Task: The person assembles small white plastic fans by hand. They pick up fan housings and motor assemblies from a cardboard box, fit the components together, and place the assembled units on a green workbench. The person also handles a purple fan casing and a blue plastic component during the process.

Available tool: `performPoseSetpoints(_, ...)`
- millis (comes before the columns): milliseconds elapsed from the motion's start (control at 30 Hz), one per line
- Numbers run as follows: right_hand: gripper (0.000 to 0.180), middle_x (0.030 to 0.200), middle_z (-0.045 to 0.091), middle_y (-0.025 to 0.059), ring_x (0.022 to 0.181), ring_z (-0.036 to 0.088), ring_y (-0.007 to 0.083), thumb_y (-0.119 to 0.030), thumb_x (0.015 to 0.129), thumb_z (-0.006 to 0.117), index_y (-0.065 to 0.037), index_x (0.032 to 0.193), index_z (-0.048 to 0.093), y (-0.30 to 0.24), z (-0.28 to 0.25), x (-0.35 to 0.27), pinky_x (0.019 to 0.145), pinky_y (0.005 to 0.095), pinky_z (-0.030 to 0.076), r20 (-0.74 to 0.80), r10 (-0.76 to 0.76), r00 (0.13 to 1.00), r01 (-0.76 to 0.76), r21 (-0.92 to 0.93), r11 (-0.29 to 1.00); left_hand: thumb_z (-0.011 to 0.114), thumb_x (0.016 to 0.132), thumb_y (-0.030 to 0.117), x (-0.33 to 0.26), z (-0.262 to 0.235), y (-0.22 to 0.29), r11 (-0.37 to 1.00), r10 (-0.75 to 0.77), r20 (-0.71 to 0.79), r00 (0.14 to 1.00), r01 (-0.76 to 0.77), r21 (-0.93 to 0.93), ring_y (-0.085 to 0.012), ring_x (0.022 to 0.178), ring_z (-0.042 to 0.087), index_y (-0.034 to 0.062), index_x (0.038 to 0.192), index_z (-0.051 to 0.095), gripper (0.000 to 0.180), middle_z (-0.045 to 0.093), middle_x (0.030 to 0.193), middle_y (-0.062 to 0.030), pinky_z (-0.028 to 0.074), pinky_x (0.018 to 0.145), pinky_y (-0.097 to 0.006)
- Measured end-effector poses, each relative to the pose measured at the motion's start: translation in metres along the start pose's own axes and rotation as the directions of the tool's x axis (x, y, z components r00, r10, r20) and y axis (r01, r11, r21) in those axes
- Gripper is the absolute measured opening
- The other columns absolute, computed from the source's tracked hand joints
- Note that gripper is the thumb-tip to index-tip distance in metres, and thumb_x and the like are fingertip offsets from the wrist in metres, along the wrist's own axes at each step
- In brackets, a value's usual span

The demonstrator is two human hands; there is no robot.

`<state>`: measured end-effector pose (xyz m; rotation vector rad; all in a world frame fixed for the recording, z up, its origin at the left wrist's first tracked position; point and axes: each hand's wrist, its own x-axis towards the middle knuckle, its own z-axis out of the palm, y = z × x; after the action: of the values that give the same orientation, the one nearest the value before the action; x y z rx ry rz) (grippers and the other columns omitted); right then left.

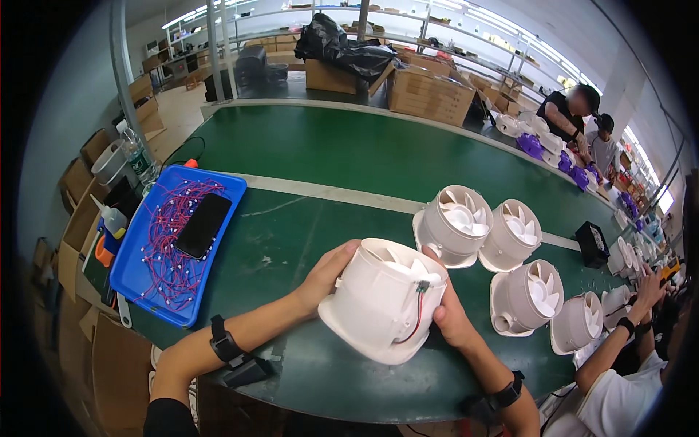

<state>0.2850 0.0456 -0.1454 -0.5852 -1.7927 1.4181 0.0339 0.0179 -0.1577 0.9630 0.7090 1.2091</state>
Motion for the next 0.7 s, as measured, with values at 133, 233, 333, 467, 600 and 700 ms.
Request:
performPoseSetpoints(133, 0.116, 0.150, 0.033, 0.0224, 0.132, 0.045, 0.0275, -0.073, 0.080, 0.061, -0.006, 0.157, 0.004, -0.011, 0.002, 0.004, 0.109, 0.0370, 0.035, -0.014, 0.025, 1.000, -0.024, 0.049, 0.998, 0.042, 0.105, 0.039, -0.002, 0.010, -0.001, 0.995, 0.088, -0.135, 0.987, -0.080, 0.062, -0.0076, 0.097, 0.054, 0.0072, 0.125, 0.054, 0.039, 0.059, 0.107, -0.0009, 0.045, 0.089, -0.025)
performPoseSetpoints(233, 0.110, 0.141, 0.042, 0.0199, 0.123, 0.051, 0.0249, -0.073, 0.083, 0.058, -0.007, 0.156, 0.008, -0.007, -0.002, 0.003, 0.101, 0.0348, 0.041, -0.042, 0.023, 0.999, -0.022, 0.013, 1.000, 0.043, 0.105, 0.038, 0.000, 0.012, -0.001, 0.980, 0.161, -0.155, 0.975, -0.139, 0.142, -0.0073, 0.099, 0.054, 0.0090, 0.126, 0.053, 0.037, 0.058, 0.107, -0.0007, 0.044, 0.088, -0.024)
performPoseSetpoints(333, 0.105, 0.129, 0.049, 0.0155, 0.114, 0.055, 0.0210, -0.074, 0.082, 0.058, -0.008, 0.153, 0.015, 0.001, -0.008, 0.000, 0.094, 0.0315, 0.045, -0.063, 0.048, 0.997, -0.049, -0.003, 0.999, 0.044, 0.104, 0.037, 0.001, 0.007, -0.002, 0.975, 0.175, -0.135, 0.975, -0.153, 0.164, -0.0075, 0.102, 0.053, 0.0103, 0.128, 0.051, 0.037, 0.057, 0.109, -0.0011, 0.044, 0.088, -0.024)
performPoseSetpoints(467, 0.105, 0.123, 0.052, 0.0125, 0.111, 0.055, 0.0196, -0.078, 0.075, 0.063, -0.010, 0.145, 0.026, 0.004, 0.000, 0.002, 0.092, 0.0310, 0.046, -0.099, 0.053, 0.994, -0.048, 0.052, 0.997, 0.053, 0.097, 0.046, -0.004, 0.002, -0.009, 0.986, 0.163, 0.041, 0.986, -0.164, 0.015, -0.0135, 0.112, 0.052, 0.0126, 0.140, 0.039, 0.056, 0.053, 0.121, -0.0044, 0.043, 0.094, -0.028)
performPoseSetpoints(600, 0.105, 0.120, 0.051, 0.0104, 0.115, 0.052, 0.0211, -0.081, 0.070, 0.066, -0.009, 0.137, 0.031, -0.003, 0.004, 0.000, 0.098, 0.0337, 0.042, -0.121, 0.080, 0.989, -0.067, 0.108, 0.992, 0.058, 0.093, 0.049, -0.011, 0.008, 0.001, 0.993, 0.115, 0.154, 0.981, -0.118, 0.013, -0.0181, 0.122, 0.048, 0.0143, 0.147, 0.032, 0.069, 0.048, 0.131, -0.0079, 0.040, 0.102, -0.032)
performPoseSetpoints(700, 0.100, 0.119, 0.051, 0.0092, 0.112, 0.052, 0.0187, -0.078, 0.072, 0.066, -0.009, 0.136, 0.033, 0.010, -0.002, 0.000, 0.096, 0.0320, 0.042, -0.137, 0.044, 0.990, -0.030, 0.103, 0.994, 0.063, 0.085, 0.060, -0.005, 0.012, 0.002, 1.000, 0.019, 0.154, 0.988, -0.018, -0.006, -0.0177, 0.126, 0.047, 0.0075, 0.148, 0.030, 0.088, 0.047, 0.134, -0.0086, 0.039, 0.106, -0.033)
